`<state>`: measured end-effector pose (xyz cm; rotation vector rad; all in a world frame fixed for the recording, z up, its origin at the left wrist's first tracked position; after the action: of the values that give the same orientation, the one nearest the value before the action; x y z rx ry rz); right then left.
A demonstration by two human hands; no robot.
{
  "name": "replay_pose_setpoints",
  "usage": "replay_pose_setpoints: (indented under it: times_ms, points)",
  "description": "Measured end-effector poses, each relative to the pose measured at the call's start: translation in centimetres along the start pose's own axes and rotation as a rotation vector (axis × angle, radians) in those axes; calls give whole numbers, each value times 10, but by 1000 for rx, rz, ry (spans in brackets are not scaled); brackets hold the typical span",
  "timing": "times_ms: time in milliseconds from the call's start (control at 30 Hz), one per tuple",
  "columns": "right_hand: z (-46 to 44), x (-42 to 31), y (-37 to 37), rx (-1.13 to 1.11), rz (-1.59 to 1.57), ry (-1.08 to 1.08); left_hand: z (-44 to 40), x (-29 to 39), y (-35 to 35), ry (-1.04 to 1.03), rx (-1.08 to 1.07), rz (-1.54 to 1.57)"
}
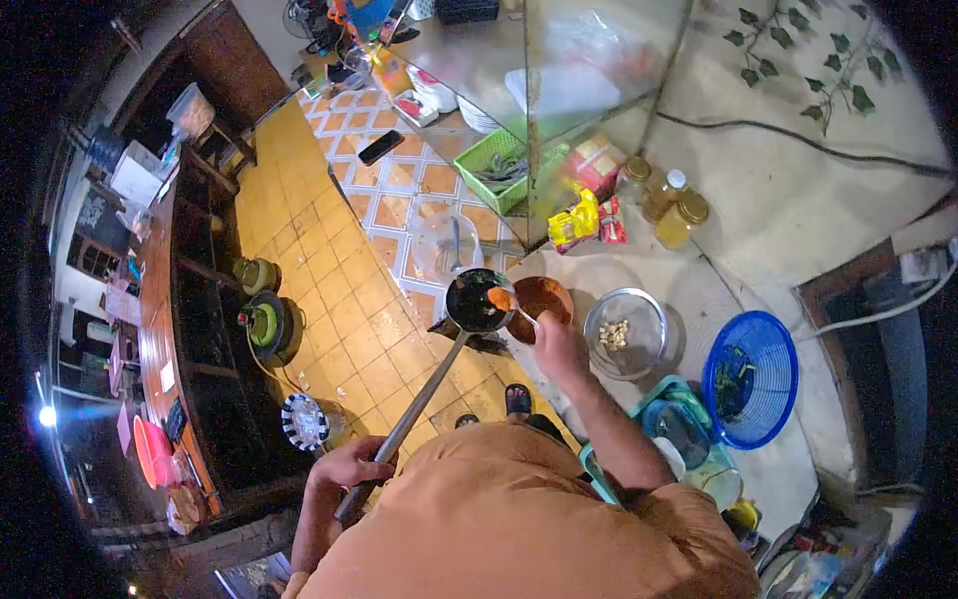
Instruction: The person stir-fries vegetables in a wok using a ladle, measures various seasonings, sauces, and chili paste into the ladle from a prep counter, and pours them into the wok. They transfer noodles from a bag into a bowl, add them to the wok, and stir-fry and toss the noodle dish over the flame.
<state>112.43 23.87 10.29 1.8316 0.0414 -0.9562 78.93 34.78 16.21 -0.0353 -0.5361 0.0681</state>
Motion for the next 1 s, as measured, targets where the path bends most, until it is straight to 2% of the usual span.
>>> replay_pose_setpoints:
  times_ms: [33, 67, 133, 233, 333, 367, 400, 433, 467, 500, 567, 633, 667, 700, 767, 833, 900, 967, 1000]
  points:
    - [-2, -9, -1, -49, 136, 46, 1, 3, -3, -18, -22, -9]
    - [-1, -6, -5, -55, 135, 59, 1, 4, -4, -21, -13, 2]
    - [3, 2, 6, 186, 78, 160, 2, 4, -7, -32, -23, 43]
    - [9, 21, 19, 83, 122, -75, -5, -18, -8, -82, -24, 77]
    - [19, 67, -1, 14, 234, -96, 14, -13, -14, -111, 2, 242]
    - [20, 65, 1, 51, 359, 25, 20, -26, -16, -157, -6, 289]
    - [15, 39, 12, 11, 544, -8, 20, -43, -18, -231, -21, 317]
    - [2, 22, 4, -86, 353, 106, 24, -56, -22, -312, -21, 345]
    - [1, 0, 9, -17, 348, 89, 40, -63, -25, -350, 24, 411]
    - [-8, 13, -15, 49, 255, 273, 59, -70, -26, -388, 66, 475]
    - [-15, -58, -53, -222, -51, 297, 87, -104, -34, -432, 192, 578]
    - [-4, -135, -101, -424, -213, 360, 105, -138, -38, -444, 390, 610]
    - [5, -161, -135, -573, -233, 419, 116, -157, -45, -446, 465, 676]
    - [25, -208, -156, -708, -282, 571, 132, -170, -48, -467, 532, 742]
    - [107, -319, -178, -1008, -593, 550, 161, -214, -59, -505, 637, 815]
    - [185, -410, -199, -1251, -688, 557, 192, -267, -55, -426, 940, 864]
    - [268, -469, -221, -1566, -817, 611, 222, -315, -70, -356, 1063, 928]
    - [346, -521, -230, -1767, -846, 536, 259, -369, -86, -243, 1350, 1051]
    - [376, -541, -237, -1822, -881, 518, 273, -390, -93, -211, 1427, 1124]
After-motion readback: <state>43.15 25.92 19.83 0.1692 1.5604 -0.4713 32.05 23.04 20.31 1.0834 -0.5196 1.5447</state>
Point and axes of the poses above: each hand's wrist, its own z-axis away from the middle knuckle, its own y-axis out of the back of the hand, x = y × z, the point moved 8 cm from there along -z, towards the middle knuckle, and after that the axes turned 14 degrees about y, right-handed, at the moved point
